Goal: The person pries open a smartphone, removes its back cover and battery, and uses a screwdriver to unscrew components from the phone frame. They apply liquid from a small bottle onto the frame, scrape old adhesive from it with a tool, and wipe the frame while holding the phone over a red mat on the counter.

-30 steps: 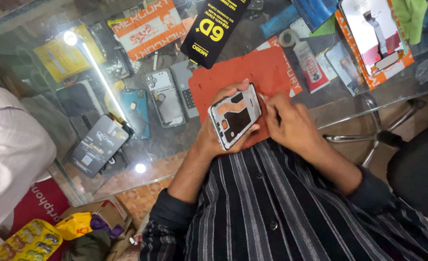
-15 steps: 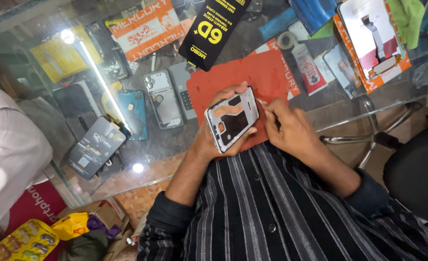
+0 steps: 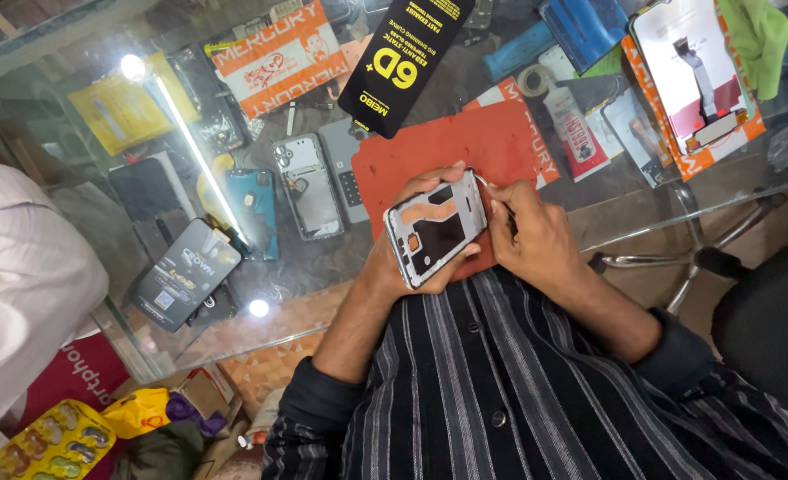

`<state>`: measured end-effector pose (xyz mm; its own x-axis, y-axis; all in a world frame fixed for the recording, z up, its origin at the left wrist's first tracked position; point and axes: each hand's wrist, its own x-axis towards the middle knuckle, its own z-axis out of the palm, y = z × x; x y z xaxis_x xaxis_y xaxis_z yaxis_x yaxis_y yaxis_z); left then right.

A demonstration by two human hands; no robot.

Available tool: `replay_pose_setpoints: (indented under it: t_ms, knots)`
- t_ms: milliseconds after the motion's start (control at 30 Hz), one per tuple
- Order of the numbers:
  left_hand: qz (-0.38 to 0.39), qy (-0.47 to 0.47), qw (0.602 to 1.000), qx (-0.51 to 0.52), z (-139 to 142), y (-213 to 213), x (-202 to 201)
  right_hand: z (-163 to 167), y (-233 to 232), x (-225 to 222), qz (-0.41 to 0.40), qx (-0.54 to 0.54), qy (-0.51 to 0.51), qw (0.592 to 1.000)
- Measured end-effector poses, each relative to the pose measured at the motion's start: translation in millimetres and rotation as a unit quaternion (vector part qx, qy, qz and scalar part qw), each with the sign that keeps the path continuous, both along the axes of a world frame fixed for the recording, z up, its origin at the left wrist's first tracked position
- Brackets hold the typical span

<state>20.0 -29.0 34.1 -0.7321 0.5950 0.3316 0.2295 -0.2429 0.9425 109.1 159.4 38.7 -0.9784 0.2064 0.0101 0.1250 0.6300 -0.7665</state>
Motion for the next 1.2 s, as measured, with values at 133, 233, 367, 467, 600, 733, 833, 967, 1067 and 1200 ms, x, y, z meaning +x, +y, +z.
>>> replay_pose_setpoints:
  t_ms: [133, 233, 367, 467, 600, 733, 833, 967, 1067, 1200]
  knots:
    - [-0.009, -0.031, 0.999, 0.012, 1, 0, 2, -1, 0, 2, -0.023, -0.016, -0.021, 0.999]
    - [-0.013, -0.033, 0.999, 0.018, 1, 1, 2, -1, 1, 2, -0.012, -0.039, -0.007, 0.999]
    - [-0.016, -0.04, 0.999, 0.022, 2, 0, 1, -1, 1, 1, -0.012, -0.031, -0.011, 0.999]
    - [-0.013, -0.038, 0.999, 0.02, 2, 0, 1, 1, 1, -1, -0.008, -0.022, -0.004, 1.0]
    - [-0.012, -0.023, 0.999, 0.022, 1, 2, 1, 10, 4, -4, -0.007, -0.023, -0.048, 0.999]
    - [-0.01, -0.015, 1.0, 0.009, 0, 1, 0, 21, 8, -8, 0.006, -0.035, -0.045, 0.998]
    - [-0.013, -0.033, 0.999, 0.013, 1, 1, 1, 26, 9, -8, 0.035, -0.017, -0.052, 0.998]
    - [-0.017, -0.023, 1.0, 0.005, 0, 0, -1, 21, 2, -7, 0.004, 0.017, -0.023, 1.0]
    - [-0.008, -0.006, 1.0, -0.02, 0, -2, -1, 17, -1, -4, 0.008, 0.007, -0.016, 1.0]
    - [-0.011, -0.012, 1.0, -0.011, 0, 0, -2, 14, 0, -5, -0.006, -0.014, -0.048, 0.999]
